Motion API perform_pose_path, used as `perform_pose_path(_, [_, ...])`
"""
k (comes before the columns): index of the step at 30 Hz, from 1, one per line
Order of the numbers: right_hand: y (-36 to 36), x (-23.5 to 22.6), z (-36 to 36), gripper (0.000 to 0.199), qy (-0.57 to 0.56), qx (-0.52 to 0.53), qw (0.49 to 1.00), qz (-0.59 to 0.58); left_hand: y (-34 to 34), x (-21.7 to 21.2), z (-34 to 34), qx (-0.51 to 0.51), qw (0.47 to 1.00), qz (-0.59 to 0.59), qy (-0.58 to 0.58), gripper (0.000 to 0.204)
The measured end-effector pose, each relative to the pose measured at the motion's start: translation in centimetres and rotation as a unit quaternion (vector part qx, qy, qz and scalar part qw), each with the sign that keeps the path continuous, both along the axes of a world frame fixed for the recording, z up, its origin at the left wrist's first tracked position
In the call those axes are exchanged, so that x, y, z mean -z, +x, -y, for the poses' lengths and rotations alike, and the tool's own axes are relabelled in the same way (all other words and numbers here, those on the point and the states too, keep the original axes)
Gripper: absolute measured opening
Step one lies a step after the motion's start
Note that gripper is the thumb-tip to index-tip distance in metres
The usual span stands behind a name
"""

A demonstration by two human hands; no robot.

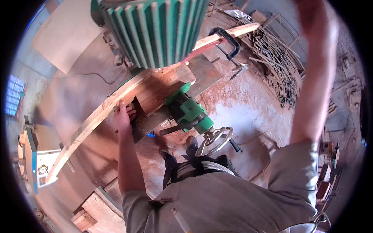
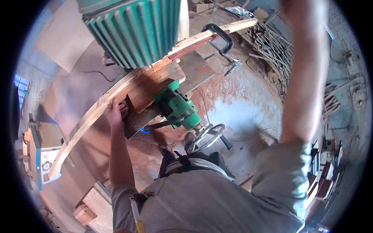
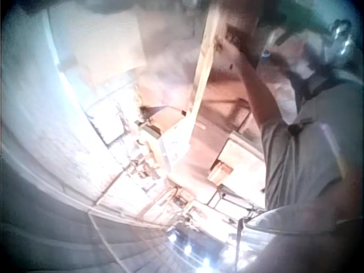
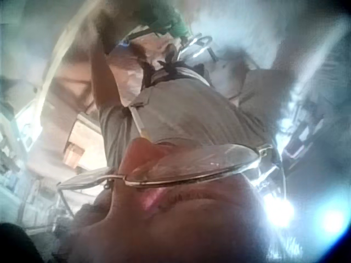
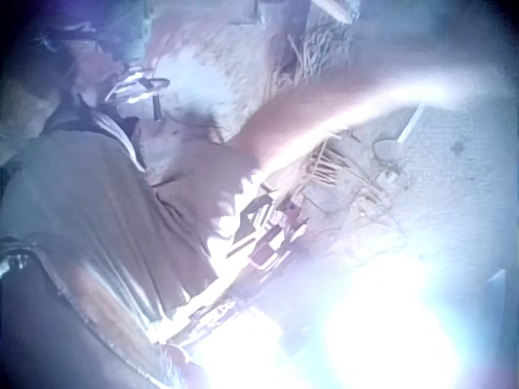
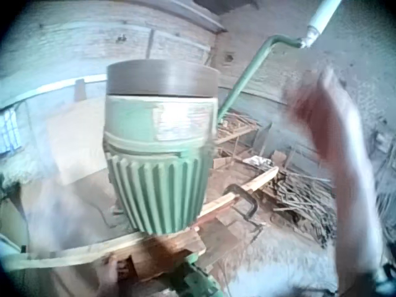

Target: The person uses a spindle moulder to shape a thin wooden strip, repeatedly passing it through the cutter. They then apply glue to the strip and use a file to smooth its edges.

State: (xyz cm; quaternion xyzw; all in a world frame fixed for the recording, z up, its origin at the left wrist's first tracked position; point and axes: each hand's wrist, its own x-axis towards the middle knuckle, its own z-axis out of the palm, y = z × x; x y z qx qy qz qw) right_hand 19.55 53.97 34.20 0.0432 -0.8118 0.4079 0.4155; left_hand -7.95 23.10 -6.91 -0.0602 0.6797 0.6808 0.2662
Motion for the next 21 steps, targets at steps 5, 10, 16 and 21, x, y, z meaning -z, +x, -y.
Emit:
perform_pose_path(5, [-5.2, 24.6, 14.0, 0.056, 0.052, -0.098, 0.909, 0.402, 0.3, 0.2, -1.0, 0.004, 1.0, -0.011, -0.021, 0.04])
perform_pose_path(10, [-7.5, 25.5, 18.1, 0.031, 0.07, -0.157, 0.862, 0.477, 0.6, -1.0, -0.1, -0.002, 0.999, -0.036, 0.031, 0.043])
perform_pose_path(16, [2.2, 33.8, 0.1, 0.043, -0.603, 0.167, 0.757, 0.189, 0.3, -0.9, -0.4, -0.017, 0.998, 0.031, 0.05, 0.043])
perform_pose_path(21, [7.2, 40.8, -2.1, 0.039, -0.396, 0.274, 0.814, 0.325, -0.4, 0.4, -0.3, -0.065, 0.982, 0.097, 0.147, 0.038])
